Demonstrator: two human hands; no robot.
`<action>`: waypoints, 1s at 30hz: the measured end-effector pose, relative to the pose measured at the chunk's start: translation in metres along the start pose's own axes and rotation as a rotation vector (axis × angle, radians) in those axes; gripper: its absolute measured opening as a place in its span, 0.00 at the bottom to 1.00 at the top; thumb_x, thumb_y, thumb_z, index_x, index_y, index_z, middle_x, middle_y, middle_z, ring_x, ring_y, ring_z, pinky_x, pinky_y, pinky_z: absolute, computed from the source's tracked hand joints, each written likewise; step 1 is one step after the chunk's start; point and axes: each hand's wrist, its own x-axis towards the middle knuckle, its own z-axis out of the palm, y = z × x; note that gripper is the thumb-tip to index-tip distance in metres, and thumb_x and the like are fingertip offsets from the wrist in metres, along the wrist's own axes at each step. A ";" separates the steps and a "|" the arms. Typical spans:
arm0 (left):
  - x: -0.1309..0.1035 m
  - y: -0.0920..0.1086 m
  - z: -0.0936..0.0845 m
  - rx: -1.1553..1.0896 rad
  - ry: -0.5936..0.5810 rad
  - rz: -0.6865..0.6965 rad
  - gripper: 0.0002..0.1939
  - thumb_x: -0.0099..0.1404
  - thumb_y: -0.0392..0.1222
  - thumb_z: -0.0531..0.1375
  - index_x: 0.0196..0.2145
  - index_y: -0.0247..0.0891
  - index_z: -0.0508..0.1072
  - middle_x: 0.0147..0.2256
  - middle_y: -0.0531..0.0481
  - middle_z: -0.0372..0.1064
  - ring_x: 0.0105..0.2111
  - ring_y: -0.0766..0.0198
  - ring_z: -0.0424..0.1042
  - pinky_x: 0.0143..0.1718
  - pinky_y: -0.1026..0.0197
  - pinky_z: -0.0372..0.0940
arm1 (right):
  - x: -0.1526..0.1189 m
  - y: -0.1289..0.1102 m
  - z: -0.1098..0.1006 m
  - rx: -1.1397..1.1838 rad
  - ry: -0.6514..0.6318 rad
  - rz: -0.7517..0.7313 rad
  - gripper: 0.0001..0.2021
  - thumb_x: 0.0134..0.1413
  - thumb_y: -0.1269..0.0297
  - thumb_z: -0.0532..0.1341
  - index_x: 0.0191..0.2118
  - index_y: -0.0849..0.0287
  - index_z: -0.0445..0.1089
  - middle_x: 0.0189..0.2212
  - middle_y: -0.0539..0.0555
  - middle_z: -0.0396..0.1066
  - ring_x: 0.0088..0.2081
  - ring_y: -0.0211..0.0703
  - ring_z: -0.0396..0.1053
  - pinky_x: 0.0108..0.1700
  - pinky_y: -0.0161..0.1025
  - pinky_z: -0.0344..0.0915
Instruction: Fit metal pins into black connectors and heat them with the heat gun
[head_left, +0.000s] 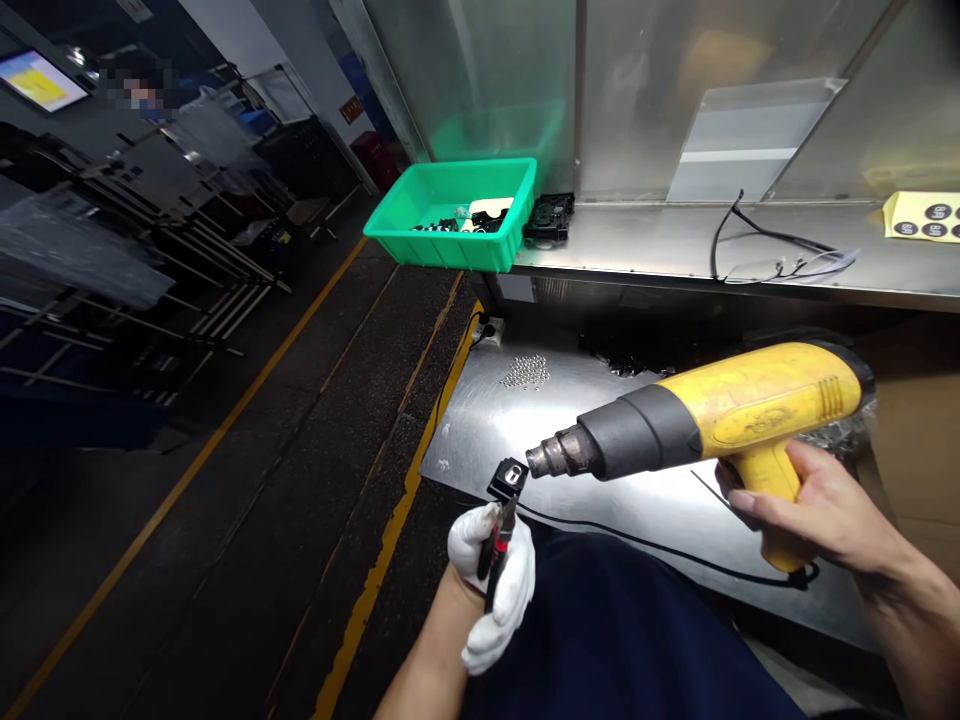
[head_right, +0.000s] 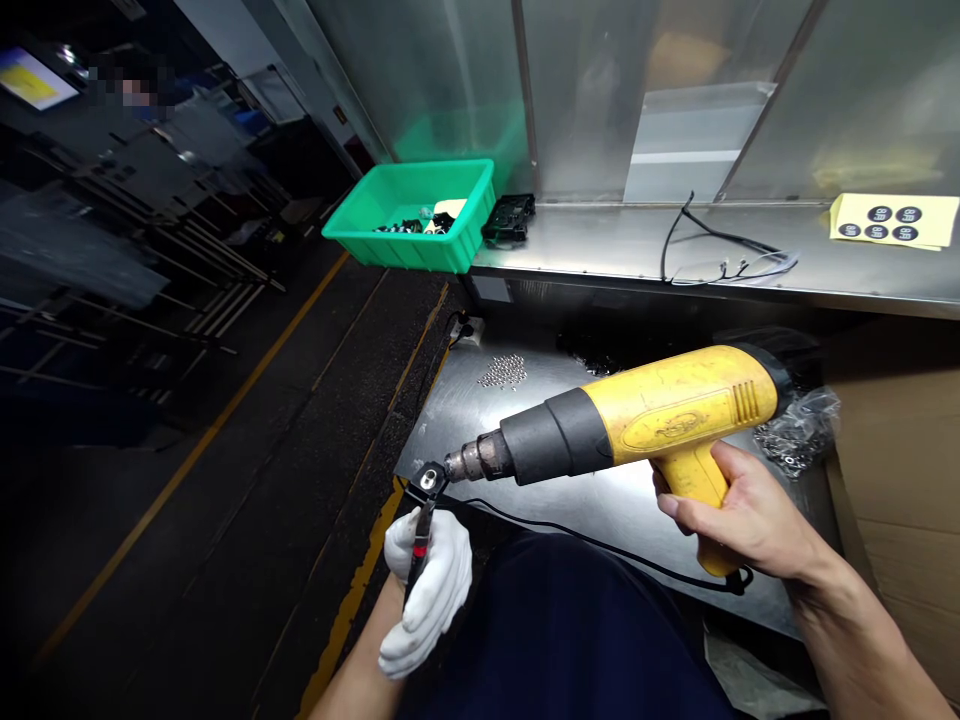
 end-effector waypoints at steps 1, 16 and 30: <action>0.000 0.000 0.000 -0.003 -0.001 -0.003 0.37 0.73 0.59 0.46 0.44 0.23 0.83 0.14 0.33 0.70 0.11 0.47 0.72 0.14 0.54 0.70 | 0.000 0.000 0.000 0.009 -0.004 0.003 0.16 0.54 0.52 0.73 0.38 0.55 0.71 0.29 0.49 0.72 0.27 0.40 0.71 0.26 0.34 0.71; 0.004 -0.002 0.002 0.008 -0.005 -0.005 0.39 0.73 0.59 0.43 0.44 0.22 0.83 0.16 0.33 0.70 0.12 0.48 0.72 0.15 0.53 0.71 | -0.001 0.002 -0.001 0.063 -0.014 0.006 0.17 0.53 0.53 0.74 0.39 0.56 0.71 0.30 0.51 0.73 0.26 0.42 0.71 0.26 0.37 0.72; 0.008 -0.003 0.001 -0.044 0.005 -0.029 0.37 0.72 0.60 0.48 0.43 0.21 0.83 0.16 0.32 0.70 0.12 0.47 0.72 0.15 0.53 0.71 | -0.002 0.004 -0.001 0.069 -0.031 0.015 0.17 0.54 0.52 0.74 0.40 0.55 0.70 0.30 0.49 0.73 0.26 0.40 0.71 0.26 0.35 0.71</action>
